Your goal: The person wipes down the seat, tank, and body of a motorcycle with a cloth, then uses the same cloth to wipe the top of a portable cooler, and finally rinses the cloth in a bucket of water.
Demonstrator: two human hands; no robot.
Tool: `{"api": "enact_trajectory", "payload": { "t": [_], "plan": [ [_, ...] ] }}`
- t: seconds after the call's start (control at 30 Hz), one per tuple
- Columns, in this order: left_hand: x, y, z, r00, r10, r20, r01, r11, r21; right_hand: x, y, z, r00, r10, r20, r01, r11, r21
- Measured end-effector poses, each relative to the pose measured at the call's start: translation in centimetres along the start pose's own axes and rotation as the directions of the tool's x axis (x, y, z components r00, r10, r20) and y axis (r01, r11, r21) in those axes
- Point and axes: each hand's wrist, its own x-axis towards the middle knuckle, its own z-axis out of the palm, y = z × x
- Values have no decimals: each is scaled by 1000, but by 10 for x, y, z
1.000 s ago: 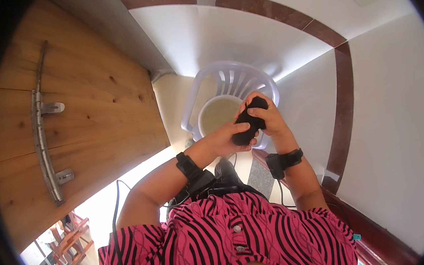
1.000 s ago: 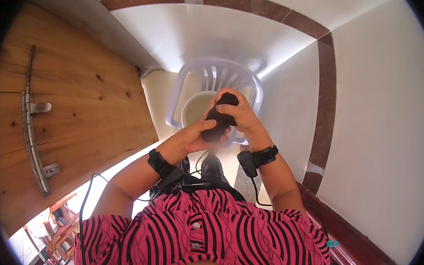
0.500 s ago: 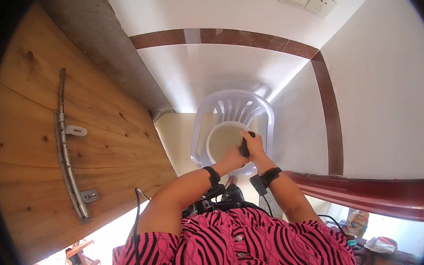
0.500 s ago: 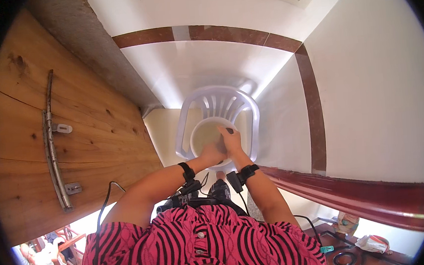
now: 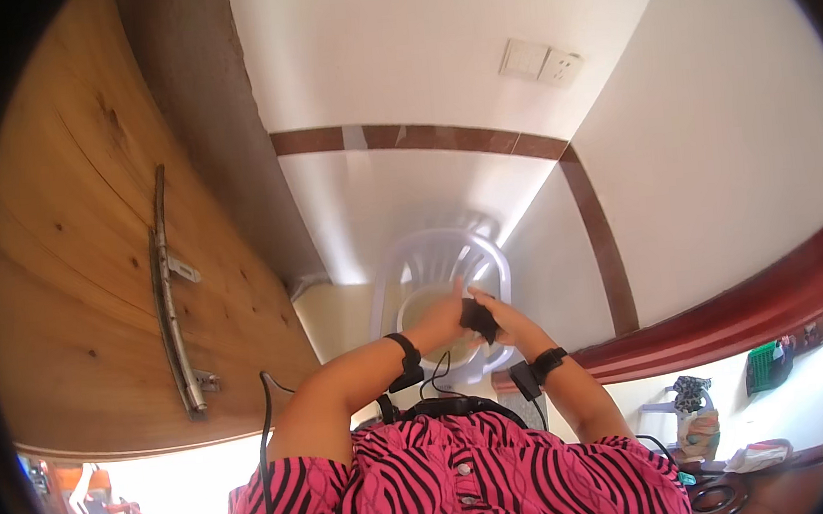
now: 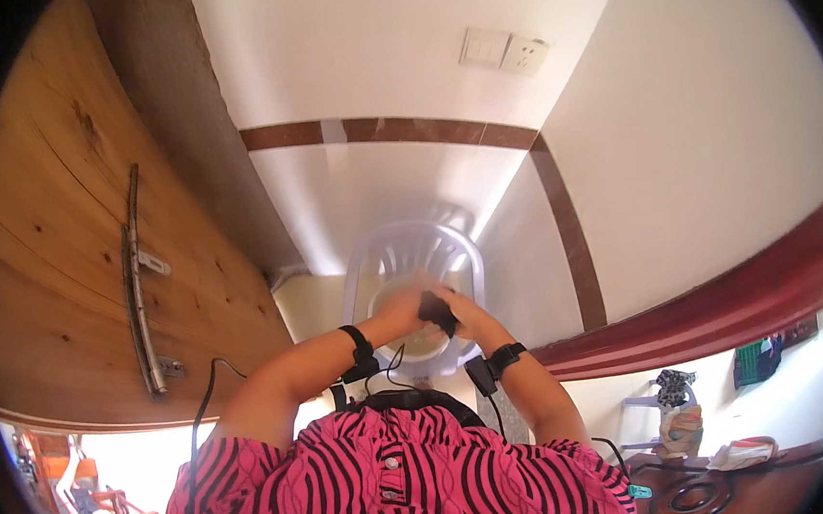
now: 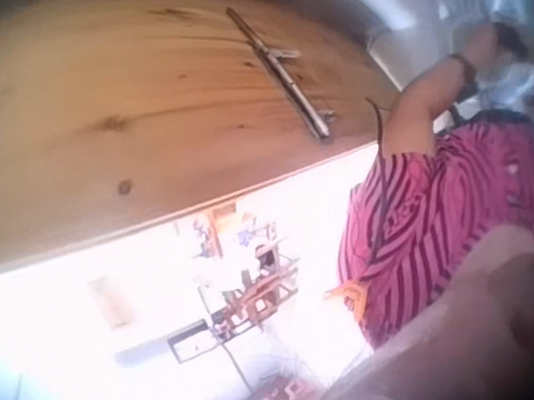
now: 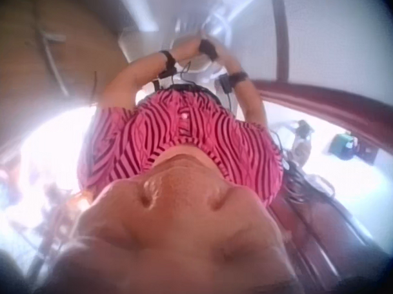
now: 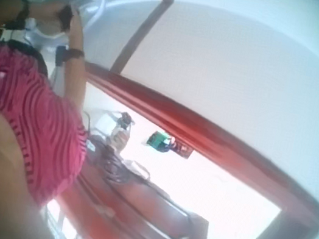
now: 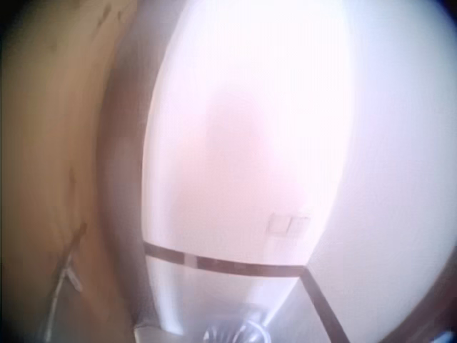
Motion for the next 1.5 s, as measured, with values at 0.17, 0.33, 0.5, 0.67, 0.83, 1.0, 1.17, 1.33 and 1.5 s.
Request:
{"api": "enact_trajectory", "payload": {
  "t": [0.17,0.33,0.5,0.67,0.83,1.0,1.17,1.33,1.5],
  "plan": [
    [23,32,-21,984,172,39,-176,942,286,4,-14,-38,987,41,153,-40,999,-6],
    [32,40,-42,989,139,50,-147,952,270,-5,-45,-9,978,-200,61,204,977,-64],
    [53,30,-64,972,220,-86,-235,930,-283,-7,-79,4,859,-511,-39,490,842,-226],
    [21,75,-106,898,-249,364,383,31,-923,-24,-114,49,494,-833,249,714,224,-664],
    [44,69,-123,976,-165,-144,-174,-187,-967,-63,-129,113,153,-830,536,690,-299,-659],
    [50,152,-147,583,-202,-787,-587,564,-580,-58,-136,122,526,-847,-81,832,532,-155],
    [41,158,-143,438,298,-848,-567,823,-4,-53,-134,105,769,-639,-6,550,656,517],
    [28,147,-136,433,724,-537,-613,673,413,-45,-119,86,882,-466,64,364,763,535],
    [27,140,-123,403,873,-276,-742,488,460,-15,-119,42,828,-382,411,215,892,397]
  ]
}}
